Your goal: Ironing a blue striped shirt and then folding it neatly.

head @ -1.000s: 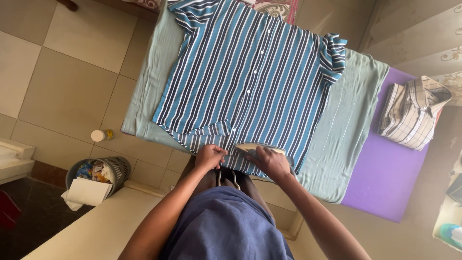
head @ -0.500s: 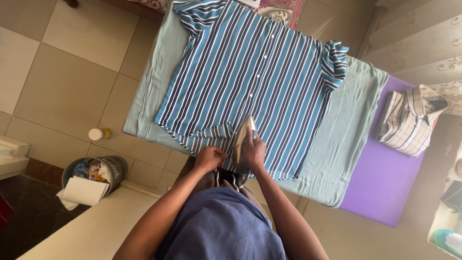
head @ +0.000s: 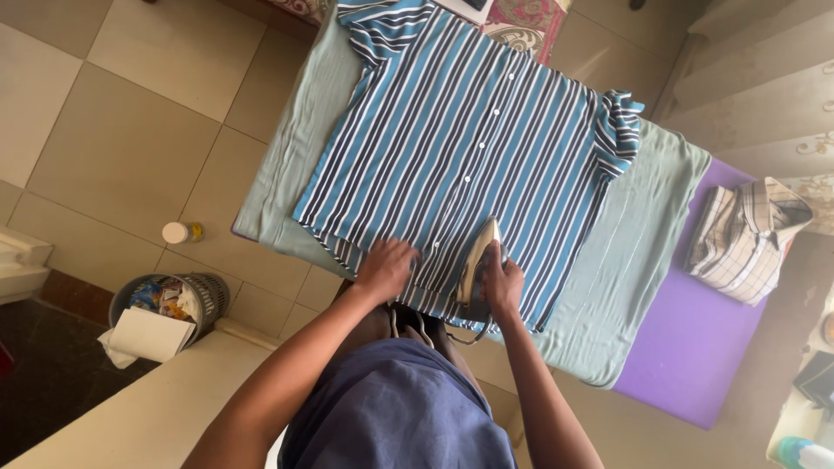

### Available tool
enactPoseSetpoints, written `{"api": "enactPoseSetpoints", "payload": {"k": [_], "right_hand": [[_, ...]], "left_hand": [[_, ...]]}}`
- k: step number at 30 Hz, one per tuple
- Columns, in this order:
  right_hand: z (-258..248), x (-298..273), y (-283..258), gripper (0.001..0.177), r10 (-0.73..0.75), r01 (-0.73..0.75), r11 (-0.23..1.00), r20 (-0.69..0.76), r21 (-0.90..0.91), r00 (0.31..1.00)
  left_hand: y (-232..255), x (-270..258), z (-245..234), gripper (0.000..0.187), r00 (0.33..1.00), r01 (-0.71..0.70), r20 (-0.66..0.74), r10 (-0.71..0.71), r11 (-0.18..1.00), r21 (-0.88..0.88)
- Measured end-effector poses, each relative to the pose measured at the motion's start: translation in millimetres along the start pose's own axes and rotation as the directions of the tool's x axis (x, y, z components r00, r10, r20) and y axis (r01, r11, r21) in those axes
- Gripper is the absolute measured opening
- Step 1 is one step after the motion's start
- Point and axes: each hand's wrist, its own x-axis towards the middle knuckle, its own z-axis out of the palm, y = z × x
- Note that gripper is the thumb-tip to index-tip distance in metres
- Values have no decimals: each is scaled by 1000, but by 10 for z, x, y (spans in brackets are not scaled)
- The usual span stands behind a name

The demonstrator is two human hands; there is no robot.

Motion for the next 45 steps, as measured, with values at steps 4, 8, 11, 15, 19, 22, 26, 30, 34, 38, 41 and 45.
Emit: {"api": "enactPoseSetpoints", "payload": {"k": [4,8,11,15,19,22,26,30,34,38,41,45], "right_hand": [[63,120,-241,54,-40,33,997,103,66,994],[323,233,-575,51,-126,71,970,231,231,965],[747,407,-645,54,-172,98,966,312,239,934],[1506,415,-589,65,-85,82,996,325,22,942],[2111,58,-571,70,6,31,990,271,-134,963],[2384,-44,-321,82,-57,185,934,382,-307,922],[2453,-30,-350,80,-214,317,916,367,-247,905],[2429,335,-705,69,38,-47,958,39,282,999],[2604,751,-1039,76,-67,59,916,7,397,998],[2853,786,-1348,70,-131,106,984,177,144,975],[2953,596,-1420,67,-159,141,986,252,87,955],[2801,363,-1207,63,-40,39,957,-2,288,999]], "left_hand": [[-75,-541,340,15,981,-169,81,175,982,-80],[-11,-930,-42,14,990,134,78,-114,932,-336],[-86,-1011,-220,15,883,347,-132,-450,816,-462],[-381,-912,-351,28,486,507,-360,-796,593,-626],[-896,-679,-255,38,328,482,-498,-803,596,-643],[-1061,-542,-365,44,273,514,-594,-756,637,-574],[-1225,-432,-370,41,285,547,-561,-777,613,-570],[-1304,-458,-345,33,284,534,-535,-796,595,-601],[-1338,-503,-402,31,322,494,-525,-788,612,-617],[-1335,-548,-474,28,372,466,-456,-809,587,-662],[-1303,-585,-584,31,410,482,-426,-807,588,-650],[-1369,-629,-463,35,472,469,-476,-742,669,-577]]}}
